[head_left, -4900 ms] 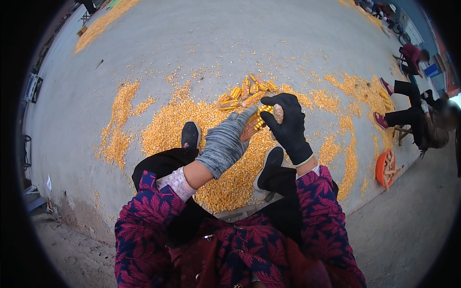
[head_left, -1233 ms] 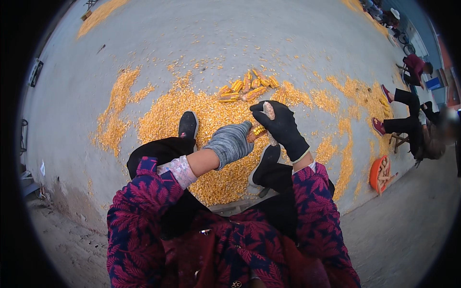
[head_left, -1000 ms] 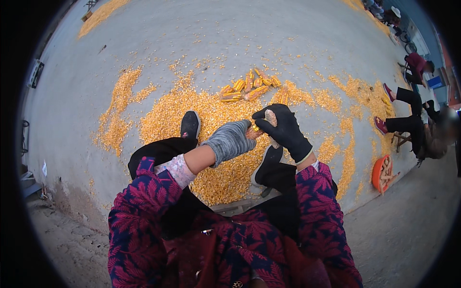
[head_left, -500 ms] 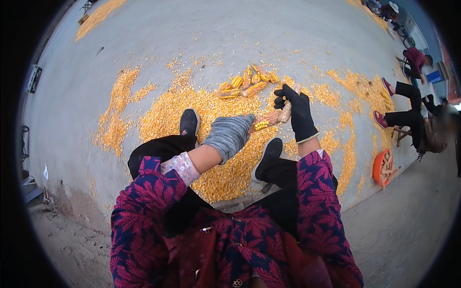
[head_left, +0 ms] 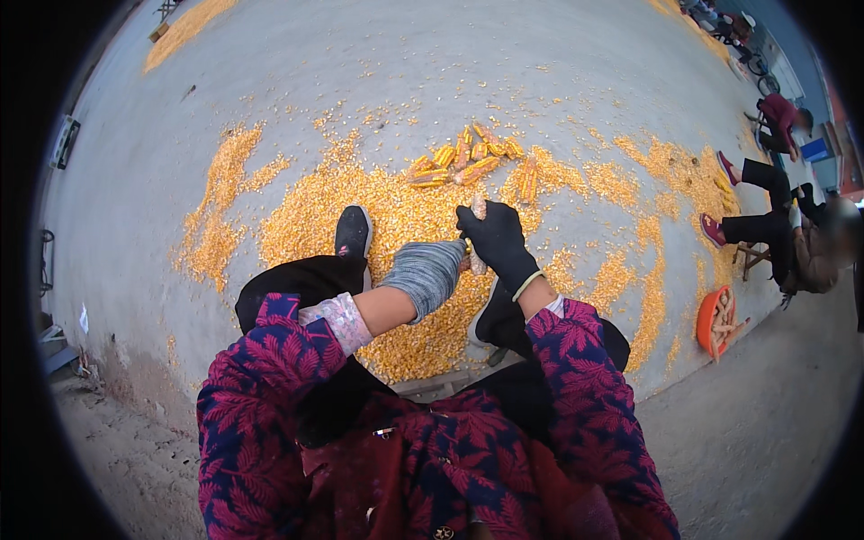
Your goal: The person sits on the ground and shucks corn cobs by hand, removing kernels and dropping them onto a large pile on the concrete. The person handles multiple cobs one at a time, rotating them to remove kernels.
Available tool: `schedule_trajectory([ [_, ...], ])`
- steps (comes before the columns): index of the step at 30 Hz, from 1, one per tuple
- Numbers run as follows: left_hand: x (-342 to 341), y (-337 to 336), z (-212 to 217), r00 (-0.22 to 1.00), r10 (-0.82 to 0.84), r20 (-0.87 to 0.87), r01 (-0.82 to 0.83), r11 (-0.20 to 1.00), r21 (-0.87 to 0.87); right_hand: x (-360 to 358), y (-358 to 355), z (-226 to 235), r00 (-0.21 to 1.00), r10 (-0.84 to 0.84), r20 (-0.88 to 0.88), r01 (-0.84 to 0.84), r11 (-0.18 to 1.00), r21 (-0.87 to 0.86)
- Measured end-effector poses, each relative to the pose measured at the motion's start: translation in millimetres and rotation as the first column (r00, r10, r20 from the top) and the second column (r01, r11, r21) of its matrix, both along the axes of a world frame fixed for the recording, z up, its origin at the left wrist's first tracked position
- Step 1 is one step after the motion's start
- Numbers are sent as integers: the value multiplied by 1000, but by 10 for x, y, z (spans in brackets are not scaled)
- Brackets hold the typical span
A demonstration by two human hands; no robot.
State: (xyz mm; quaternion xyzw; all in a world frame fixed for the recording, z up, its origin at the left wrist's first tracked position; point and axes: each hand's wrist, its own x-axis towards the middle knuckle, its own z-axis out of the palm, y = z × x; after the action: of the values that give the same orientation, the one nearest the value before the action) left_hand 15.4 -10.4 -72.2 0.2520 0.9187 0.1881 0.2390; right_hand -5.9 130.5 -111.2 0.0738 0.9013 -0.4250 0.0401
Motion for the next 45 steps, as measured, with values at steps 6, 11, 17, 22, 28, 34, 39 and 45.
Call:
schedule_trajectory([
  [6, -23, -57, 105, 1000, -6, -1, 6, 1000, 19, -203, 470, -43, 952, -237, 196, 284, 436, -854],
  [11, -220, -35, 128, 992, 76, 103, -77, 997, 8, -25, 324, 384, 987, -41, -155, -65, 781, -621],
  [17, -132, -75, 135, 997, 64, 39, -65, 998, 22, -2, -34, 63, 968, 117, -221, -69, 974, 214],
  [22, -86, -53, 208, 995, -45, -94, 43, 999, -32, -263, 578, -17, 956, -259, 141, 292, 767, -572],
  [28, -206, -103, 415, 997, 82, -5, -82, 996, 23, -185, 427, 301, 998, 35, -60, -38, 998, -52],
  [34, -408, -193, 583, 995, 61, -83, -52, 993, 103, -27, 477, 789, 955, 297, 4, -294, 945, 143],
  [39, -473, -155, 725, 969, -33, -244, 32, 999, -7, 153, 621, 884, 937, 305, -169, -246, 921, 301],
  [45, -439, -36, 623, 930, -119, -349, 131, 991, 10, 593, 724, 1279, 925, 185, -333, -38, 914, 403],
])
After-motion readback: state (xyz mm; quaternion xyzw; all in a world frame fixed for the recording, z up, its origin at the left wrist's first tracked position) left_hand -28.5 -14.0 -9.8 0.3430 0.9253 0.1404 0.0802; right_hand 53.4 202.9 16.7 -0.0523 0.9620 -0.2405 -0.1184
